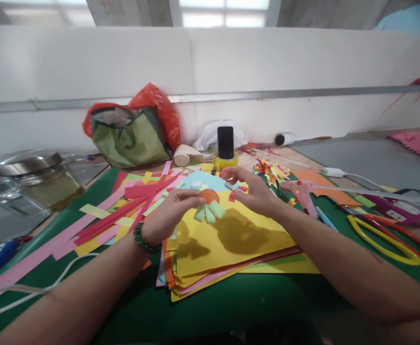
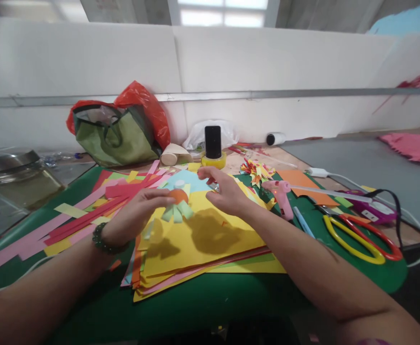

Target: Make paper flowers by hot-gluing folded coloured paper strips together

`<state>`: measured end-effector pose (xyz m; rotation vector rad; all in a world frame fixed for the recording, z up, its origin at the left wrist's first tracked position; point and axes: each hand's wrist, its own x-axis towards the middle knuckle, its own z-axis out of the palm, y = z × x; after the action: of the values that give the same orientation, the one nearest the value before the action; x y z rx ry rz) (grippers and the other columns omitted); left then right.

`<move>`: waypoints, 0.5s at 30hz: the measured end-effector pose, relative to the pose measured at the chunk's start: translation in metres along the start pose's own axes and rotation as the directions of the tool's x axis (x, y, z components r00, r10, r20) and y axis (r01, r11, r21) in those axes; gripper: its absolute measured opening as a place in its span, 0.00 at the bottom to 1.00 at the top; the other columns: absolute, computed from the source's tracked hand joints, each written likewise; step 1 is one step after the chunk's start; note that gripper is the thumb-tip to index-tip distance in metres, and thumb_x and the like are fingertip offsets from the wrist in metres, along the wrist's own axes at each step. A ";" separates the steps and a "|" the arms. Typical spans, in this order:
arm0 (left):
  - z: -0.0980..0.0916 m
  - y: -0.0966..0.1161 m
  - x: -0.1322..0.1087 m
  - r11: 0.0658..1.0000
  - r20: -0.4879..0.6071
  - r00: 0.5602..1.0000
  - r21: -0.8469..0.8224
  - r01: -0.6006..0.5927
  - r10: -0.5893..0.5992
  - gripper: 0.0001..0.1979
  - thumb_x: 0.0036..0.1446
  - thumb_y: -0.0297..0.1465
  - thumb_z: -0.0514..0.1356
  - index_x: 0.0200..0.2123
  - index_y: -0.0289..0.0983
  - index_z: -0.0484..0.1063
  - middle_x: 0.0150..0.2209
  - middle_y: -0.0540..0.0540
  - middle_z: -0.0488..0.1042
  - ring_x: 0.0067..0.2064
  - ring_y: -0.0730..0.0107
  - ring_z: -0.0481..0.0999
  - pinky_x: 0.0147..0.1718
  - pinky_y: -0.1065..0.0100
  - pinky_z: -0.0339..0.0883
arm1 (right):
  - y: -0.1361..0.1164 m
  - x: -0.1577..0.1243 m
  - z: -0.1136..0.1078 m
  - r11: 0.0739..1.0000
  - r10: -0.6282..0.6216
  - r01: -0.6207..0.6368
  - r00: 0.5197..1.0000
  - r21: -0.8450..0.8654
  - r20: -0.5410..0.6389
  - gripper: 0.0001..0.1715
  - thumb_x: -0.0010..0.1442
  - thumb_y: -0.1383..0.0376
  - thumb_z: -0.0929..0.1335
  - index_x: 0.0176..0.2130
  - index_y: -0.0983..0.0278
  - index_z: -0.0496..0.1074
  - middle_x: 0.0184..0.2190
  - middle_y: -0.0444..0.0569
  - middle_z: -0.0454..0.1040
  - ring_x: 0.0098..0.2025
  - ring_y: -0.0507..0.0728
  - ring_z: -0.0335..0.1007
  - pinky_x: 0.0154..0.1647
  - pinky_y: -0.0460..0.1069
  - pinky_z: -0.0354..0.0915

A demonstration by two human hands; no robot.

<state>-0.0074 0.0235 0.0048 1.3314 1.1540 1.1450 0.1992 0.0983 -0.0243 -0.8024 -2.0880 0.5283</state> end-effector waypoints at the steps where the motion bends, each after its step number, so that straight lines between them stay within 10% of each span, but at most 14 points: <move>1: 0.001 0.000 -0.002 1.000 0.070 0.998 0.019 0.003 -0.004 0.03 0.42 0.28 0.67 0.20 0.35 0.77 0.24 0.49 0.75 0.29 0.71 0.69 0.30 0.71 0.62 | 0.001 0.000 0.001 1.000 -0.014 0.014 1.000 0.013 0.019 0.32 0.46 0.76 0.63 0.52 0.63 0.67 0.45 0.50 0.75 0.43 0.56 0.71 0.44 0.52 0.67; 9: -0.020 0.000 0.013 0.927 -0.039 0.995 -0.367 0.071 -0.092 0.04 0.39 0.26 0.61 0.22 0.33 0.76 0.26 0.48 0.76 0.26 0.73 0.70 0.25 0.73 0.64 | 0.008 0.002 0.005 0.998 0.039 -0.042 0.997 0.049 0.067 0.28 0.44 0.78 0.59 0.42 0.65 0.74 0.36 0.49 0.78 0.39 0.55 0.73 0.39 0.49 0.68; 15: 0.003 -0.027 0.017 0.914 0.261 0.951 -0.320 0.249 -0.168 0.05 0.37 0.26 0.62 0.22 0.33 0.76 0.26 0.46 0.76 0.28 0.69 0.73 0.29 0.70 0.67 | -0.008 -0.003 0.010 0.973 -0.083 0.012 0.951 0.232 0.297 0.28 0.45 0.77 0.59 0.42 0.61 0.76 0.40 0.46 0.79 0.42 0.54 0.74 0.44 0.50 0.69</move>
<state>-0.0047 0.0414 -0.0214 1.0055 0.8532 0.9575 0.1896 0.0899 -0.0270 -0.5620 -2.2657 0.8953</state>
